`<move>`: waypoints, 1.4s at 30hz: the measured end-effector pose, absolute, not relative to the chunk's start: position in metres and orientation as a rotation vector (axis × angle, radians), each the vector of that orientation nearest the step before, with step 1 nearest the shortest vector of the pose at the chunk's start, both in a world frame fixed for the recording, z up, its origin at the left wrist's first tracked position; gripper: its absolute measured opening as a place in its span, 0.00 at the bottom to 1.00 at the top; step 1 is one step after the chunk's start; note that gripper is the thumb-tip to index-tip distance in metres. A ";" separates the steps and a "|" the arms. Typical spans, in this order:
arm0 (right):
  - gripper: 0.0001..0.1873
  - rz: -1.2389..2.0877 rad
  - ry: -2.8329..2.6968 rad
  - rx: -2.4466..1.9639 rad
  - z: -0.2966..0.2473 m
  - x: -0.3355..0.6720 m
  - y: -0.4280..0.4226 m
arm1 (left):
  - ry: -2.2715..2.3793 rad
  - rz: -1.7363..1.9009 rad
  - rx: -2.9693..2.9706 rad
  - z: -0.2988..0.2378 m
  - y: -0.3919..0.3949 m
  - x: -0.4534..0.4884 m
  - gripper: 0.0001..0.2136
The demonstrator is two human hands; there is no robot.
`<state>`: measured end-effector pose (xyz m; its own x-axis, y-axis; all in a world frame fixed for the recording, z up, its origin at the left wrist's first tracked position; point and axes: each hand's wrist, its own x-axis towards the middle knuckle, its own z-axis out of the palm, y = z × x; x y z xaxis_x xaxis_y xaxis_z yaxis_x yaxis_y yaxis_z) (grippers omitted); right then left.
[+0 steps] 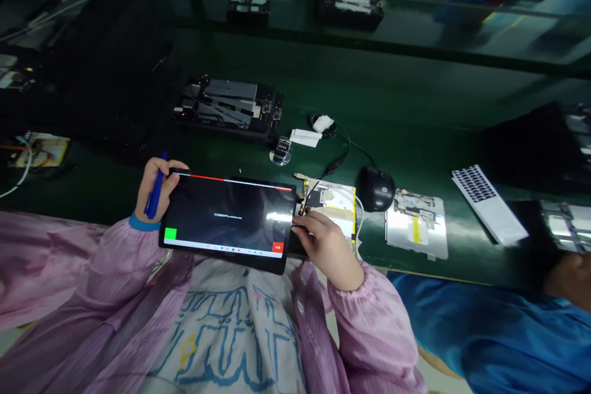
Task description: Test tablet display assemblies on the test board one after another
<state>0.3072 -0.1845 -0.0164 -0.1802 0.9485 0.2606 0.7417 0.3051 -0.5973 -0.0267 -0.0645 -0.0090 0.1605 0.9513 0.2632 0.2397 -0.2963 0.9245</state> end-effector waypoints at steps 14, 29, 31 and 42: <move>0.09 0.208 -2.361 -1.556 -0.018 0.319 -0.176 | 1.032 0.989 1.596 -0.020 -0.058 -0.022 0.17; 0.34 0.204 -2.042 -1.451 0.005 0.235 -0.170 | 1.000 1.044 1.348 -0.020 -0.065 -0.023 0.18; 0.33 0.380 -2.345 -1.163 0.010 0.189 -0.180 | 0.987 1.064 1.318 -0.021 -0.065 -0.023 0.19; 0.31 0.447 -2.277 -1.182 0.010 0.190 -0.184 | 0.977 1.086 1.292 -0.029 -0.063 -0.025 0.19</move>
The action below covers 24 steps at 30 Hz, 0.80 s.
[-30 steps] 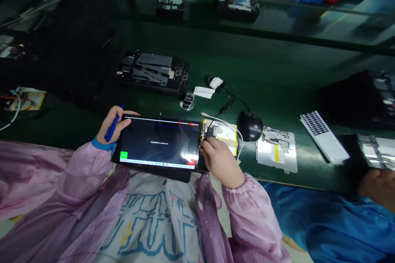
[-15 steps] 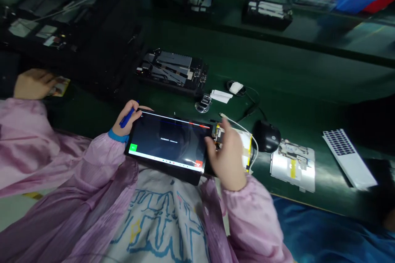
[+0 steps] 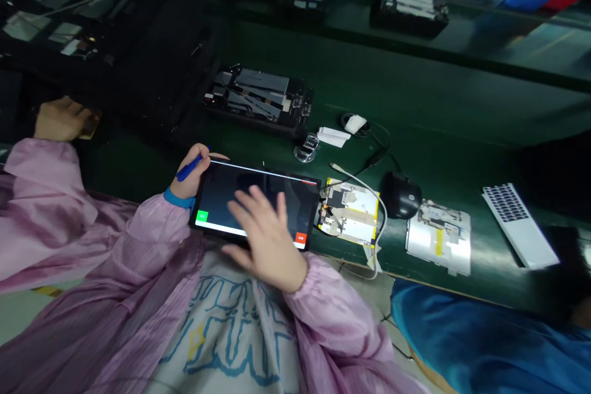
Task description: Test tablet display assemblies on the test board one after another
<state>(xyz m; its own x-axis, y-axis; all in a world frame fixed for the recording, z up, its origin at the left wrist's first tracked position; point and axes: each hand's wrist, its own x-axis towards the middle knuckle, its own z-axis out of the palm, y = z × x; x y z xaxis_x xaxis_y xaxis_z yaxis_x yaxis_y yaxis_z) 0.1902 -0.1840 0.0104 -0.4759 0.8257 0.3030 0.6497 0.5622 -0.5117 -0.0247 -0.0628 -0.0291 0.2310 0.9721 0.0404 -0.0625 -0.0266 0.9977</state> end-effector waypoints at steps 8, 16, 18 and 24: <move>0.34 0.092 -2.182 -1.492 -0.016 0.237 -0.221 | 1.003 1.085 1.268 -0.031 -0.060 -0.025 0.19; 0.26 -0.107 -2.204 -1.527 -0.041 0.232 -0.230 | 1.058 1.110 1.325 -0.031 -0.060 -0.024 0.19; 0.25 -0.119 -2.222 -1.503 -0.041 0.232 -0.227 | 1.073 1.105 1.381 -0.028 -0.060 -0.024 0.20; 0.22 -0.074 -2.230 -1.493 -0.039 0.226 -0.226 | 1.077 1.100 1.476 -0.026 -0.057 -0.027 0.21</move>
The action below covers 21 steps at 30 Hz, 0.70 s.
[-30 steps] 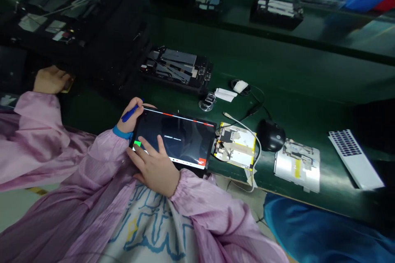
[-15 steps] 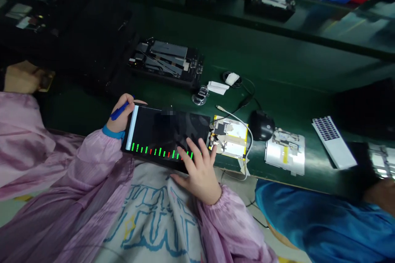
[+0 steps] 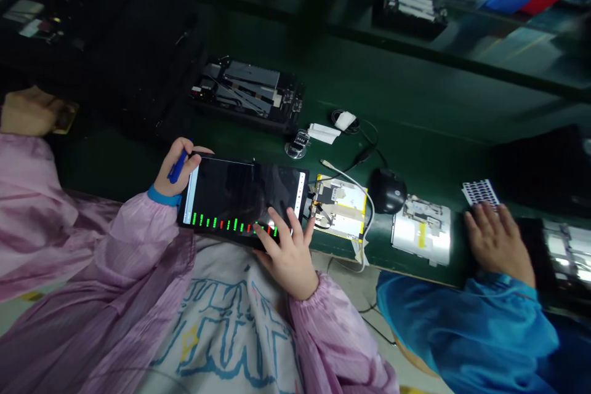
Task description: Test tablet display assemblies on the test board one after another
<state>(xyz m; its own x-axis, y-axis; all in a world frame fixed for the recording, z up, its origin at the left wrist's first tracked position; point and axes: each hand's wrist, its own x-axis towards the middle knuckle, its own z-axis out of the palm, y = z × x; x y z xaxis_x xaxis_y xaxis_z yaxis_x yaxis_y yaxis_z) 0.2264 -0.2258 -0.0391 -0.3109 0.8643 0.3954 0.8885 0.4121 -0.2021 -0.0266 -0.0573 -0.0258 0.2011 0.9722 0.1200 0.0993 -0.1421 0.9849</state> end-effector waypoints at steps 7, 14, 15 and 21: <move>0.42 0.074 -1.970 -1.518 -0.033 0.248 -0.205 | 0.999 1.144 1.447 -0.031 -0.057 -0.031 0.22; 0.52 0.029 -1.919 -1.637 -0.045 0.259 -0.205 | 0.972 1.158 1.441 -0.030 -0.054 -0.033 0.24; 0.53 0.034 -1.940 -1.633 -0.047 0.260 -0.208 | 0.979 1.152 1.442 -0.030 -0.053 -0.033 0.24; 0.55 0.067 -2.115 -1.533 -0.052 0.266 -0.214 | 1.000 1.121 1.396 -0.024 -0.057 -0.034 0.24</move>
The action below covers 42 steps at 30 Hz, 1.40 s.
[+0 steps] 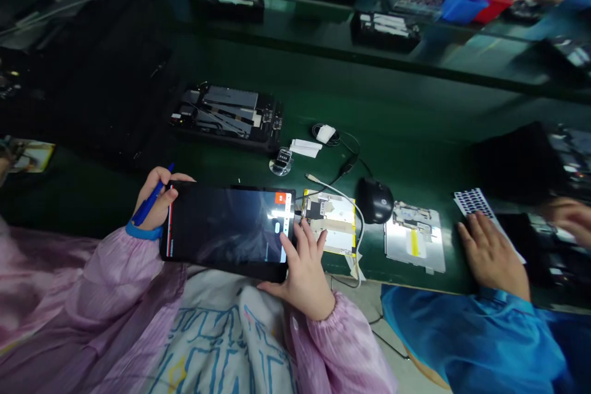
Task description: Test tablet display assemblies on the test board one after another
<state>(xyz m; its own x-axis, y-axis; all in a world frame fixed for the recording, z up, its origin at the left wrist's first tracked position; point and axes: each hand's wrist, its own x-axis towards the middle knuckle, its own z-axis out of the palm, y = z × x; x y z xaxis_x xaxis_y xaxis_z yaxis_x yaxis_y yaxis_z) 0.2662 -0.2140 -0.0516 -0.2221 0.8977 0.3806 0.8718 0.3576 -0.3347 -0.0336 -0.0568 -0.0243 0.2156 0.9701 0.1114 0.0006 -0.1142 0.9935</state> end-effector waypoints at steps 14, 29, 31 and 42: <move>0.44 0.028 -2.111 -1.537 -0.051 0.267 -0.208 | 1.060 1.124 1.335 -0.033 -0.054 -0.038 0.18; 0.30 -0.188 -1.886 -1.566 -0.066 0.256 -0.228 | 1.136 1.116 1.380 -0.027 -0.055 -0.031 0.17; 0.28 -0.219 -1.854 -1.542 -0.070 0.254 -0.230 | 1.153 1.114 1.380 -0.027 -0.055 -0.031 0.18; 0.27 -0.342 -1.884 -1.496 -0.078 0.272 -0.226 | 1.143 1.097 1.377 -0.026 -0.056 -0.032 0.20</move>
